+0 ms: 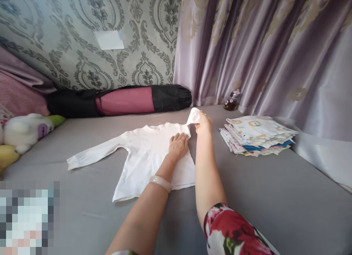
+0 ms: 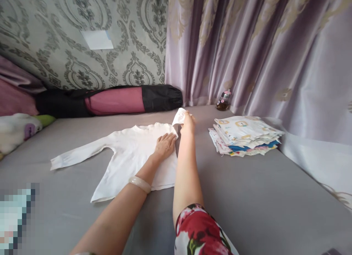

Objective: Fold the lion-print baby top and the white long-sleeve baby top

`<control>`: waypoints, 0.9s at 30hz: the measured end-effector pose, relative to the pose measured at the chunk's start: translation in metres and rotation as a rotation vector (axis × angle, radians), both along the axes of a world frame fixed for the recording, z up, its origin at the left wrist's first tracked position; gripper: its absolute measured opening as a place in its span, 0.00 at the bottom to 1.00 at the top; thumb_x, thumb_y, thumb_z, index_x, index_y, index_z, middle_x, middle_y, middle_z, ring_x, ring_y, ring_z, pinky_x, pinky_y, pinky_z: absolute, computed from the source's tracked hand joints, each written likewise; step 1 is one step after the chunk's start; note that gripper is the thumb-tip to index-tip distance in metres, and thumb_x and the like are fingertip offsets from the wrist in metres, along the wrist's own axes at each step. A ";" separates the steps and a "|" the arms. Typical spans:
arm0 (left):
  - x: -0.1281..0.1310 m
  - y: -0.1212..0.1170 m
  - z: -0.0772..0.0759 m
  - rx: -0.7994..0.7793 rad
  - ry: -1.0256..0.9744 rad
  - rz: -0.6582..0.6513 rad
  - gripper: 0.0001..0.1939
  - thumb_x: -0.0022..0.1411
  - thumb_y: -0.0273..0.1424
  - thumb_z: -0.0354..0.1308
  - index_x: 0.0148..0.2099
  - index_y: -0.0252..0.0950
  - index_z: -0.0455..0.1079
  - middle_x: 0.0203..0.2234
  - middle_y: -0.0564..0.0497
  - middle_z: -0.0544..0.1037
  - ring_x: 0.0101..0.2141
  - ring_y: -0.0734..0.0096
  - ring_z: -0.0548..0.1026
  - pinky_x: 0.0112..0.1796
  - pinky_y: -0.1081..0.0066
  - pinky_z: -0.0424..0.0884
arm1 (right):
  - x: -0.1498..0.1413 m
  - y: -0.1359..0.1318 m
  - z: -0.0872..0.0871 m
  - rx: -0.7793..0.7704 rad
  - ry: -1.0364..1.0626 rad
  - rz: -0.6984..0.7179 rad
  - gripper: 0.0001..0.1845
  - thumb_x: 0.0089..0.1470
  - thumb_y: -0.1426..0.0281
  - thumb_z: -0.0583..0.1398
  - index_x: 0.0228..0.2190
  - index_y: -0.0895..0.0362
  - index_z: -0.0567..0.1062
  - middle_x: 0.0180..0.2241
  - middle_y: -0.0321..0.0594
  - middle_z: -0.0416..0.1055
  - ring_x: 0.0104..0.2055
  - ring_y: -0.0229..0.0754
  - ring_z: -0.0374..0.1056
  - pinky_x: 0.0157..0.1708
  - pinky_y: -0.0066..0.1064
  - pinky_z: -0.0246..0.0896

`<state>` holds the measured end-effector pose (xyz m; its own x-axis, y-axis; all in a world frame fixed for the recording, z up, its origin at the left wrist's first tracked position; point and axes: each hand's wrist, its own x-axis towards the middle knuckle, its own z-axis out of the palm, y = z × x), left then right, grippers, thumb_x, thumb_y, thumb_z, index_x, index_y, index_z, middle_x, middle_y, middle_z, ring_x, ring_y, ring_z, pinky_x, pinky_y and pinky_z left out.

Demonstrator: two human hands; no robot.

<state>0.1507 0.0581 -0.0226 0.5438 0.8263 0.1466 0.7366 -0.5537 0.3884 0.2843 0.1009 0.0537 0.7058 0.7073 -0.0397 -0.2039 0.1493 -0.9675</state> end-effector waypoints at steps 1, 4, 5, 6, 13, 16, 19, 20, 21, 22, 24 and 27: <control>-0.001 0.003 0.003 -0.011 -0.011 0.007 0.23 0.72 0.37 0.35 0.61 0.47 0.64 0.62 0.52 0.67 0.62 0.61 0.60 0.61 0.54 0.55 | 0.002 -0.002 0.002 -0.010 0.038 -0.007 0.12 0.52 0.60 0.63 0.31 0.56 0.73 0.22 0.32 0.71 0.28 0.38 0.72 0.26 0.27 0.68; -0.002 0.019 0.008 -0.065 -0.001 0.006 0.22 0.72 0.38 0.35 0.57 0.45 0.67 0.58 0.51 0.71 0.58 0.58 0.65 0.56 0.54 0.62 | 0.011 -0.012 0.008 -0.001 0.125 -0.040 0.12 0.50 0.61 0.65 0.30 0.56 0.71 0.21 0.31 0.71 0.27 0.38 0.72 0.25 0.26 0.68; -0.002 0.026 0.009 -0.077 0.008 0.007 0.22 0.72 0.38 0.35 0.56 0.44 0.67 0.58 0.50 0.71 0.57 0.57 0.65 0.55 0.54 0.63 | 0.014 -0.015 0.011 0.005 0.149 -0.062 0.11 0.50 0.62 0.65 0.29 0.56 0.71 0.21 0.31 0.70 0.27 0.38 0.72 0.24 0.26 0.68; -0.001 0.033 0.009 -0.081 0.019 0.006 0.22 0.71 0.37 0.36 0.56 0.43 0.67 0.58 0.50 0.70 0.57 0.57 0.65 0.54 0.54 0.63 | 0.017 -0.018 0.012 0.010 0.170 -0.088 0.11 0.50 0.63 0.65 0.29 0.56 0.71 0.21 0.31 0.70 0.27 0.38 0.71 0.24 0.26 0.68; 0.006 0.079 0.002 -0.031 0.178 -0.143 0.20 0.68 0.30 0.44 0.60 0.34 0.62 0.64 0.41 0.61 0.63 0.62 0.59 0.61 0.60 0.53 | 0.029 -0.031 0.015 0.017 0.158 -0.187 0.13 0.49 0.60 0.65 0.28 0.56 0.72 0.20 0.29 0.68 0.26 0.37 0.70 0.24 0.25 0.67; 0.006 0.093 0.003 -0.054 0.208 -0.196 0.20 0.68 0.34 0.46 0.59 0.35 0.62 0.64 0.41 0.62 0.64 0.61 0.58 0.61 0.60 0.52 | 0.028 -0.031 0.015 0.020 0.154 -0.193 0.13 0.49 0.60 0.64 0.29 0.57 0.73 0.19 0.29 0.67 0.25 0.36 0.69 0.24 0.24 0.65; 0.004 0.103 0.006 -0.101 0.259 -0.221 0.25 0.67 0.38 0.46 0.63 0.36 0.58 0.66 0.41 0.57 0.65 0.58 0.55 0.61 0.58 0.52 | 0.023 -0.031 0.018 0.046 0.156 -0.171 0.10 0.50 0.63 0.64 0.29 0.57 0.73 0.20 0.28 0.67 0.26 0.35 0.68 0.26 0.24 0.65; 0.004 0.105 0.007 -0.119 0.276 -0.226 0.27 0.67 0.39 0.45 0.65 0.36 0.56 0.67 0.41 0.55 0.65 0.57 0.55 0.61 0.58 0.52 | 0.020 -0.030 0.020 0.056 0.155 -0.155 0.09 0.50 0.64 0.64 0.28 0.57 0.73 0.20 0.28 0.67 0.26 0.35 0.68 0.26 0.24 0.64; 0.003 0.107 0.009 -0.135 0.292 -0.232 0.29 0.66 0.41 0.45 0.66 0.36 0.54 0.68 0.41 0.53 0.65 0.56 0.54 0.61 0.58 0.52 | 0.016 -0.030 0.022 0.065 0.153 -0.130 0.09 0.50 0.64 0.63 0.28 0.58 0.73 0.20 0.29 0.67 0.25 0.35 0.68 0.26 0.24 0.64; 0.003 0.109 0.012 -0.146 0.302 -0.238 0.31 0.65 0.42 0.46 0.67 0.36 0.53 0.68 0.41 0.52 0.65 0.55 0.54 0.61 0.58 0.52 | 0.012 -0.030 0.024 0.074 0.152 -0.099 0.09 0.50 0.64 0.63 0.27 0.58 0.73 0.20 0.29 0.68 0.25 0.35 0.67 0.25 0.23 0.63; 0.002 0.112 0.017 -0.158 0.308 -0.247 0.33 0.63 0.44 0.48 0.67 0.37 0.54 0.68 0.41 0.53 0.65 0.52 0.54 0.61 0.57 0.53 | 0.004 -0.029 0.027 0.088 0.149 -0.027 0.11 0.50 0.63 0.64 0.27 0.57 0.73 0.20 0.29 0.68 0.25 0.35 0.67 0.25 0.24 0.62; 0.002 0.116 0.020 -0.156 0.312 -0.264 0.36 0.59 0.49 0.50 0.66 0.39 0.57 0.67 0.41 0.55 0.63 0.45 0.57 0.58 0.54 0.56 | -0.008 -0.026 0.029 0.090 0.164 0.064 0.14 0.47 0.60 0.66 0.25 0.57 0.72 0.21 0.29 0.69 0.25 0.35 0.67 0.26 0.24 0.61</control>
<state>0.1526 0.1742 -0.0021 0.7380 0.6520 -0.1739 0.6728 -0.6914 0.2632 0.2764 0.0744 0.0826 0.6486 0.7563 -0.0851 -0.3692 0.2149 -0.9042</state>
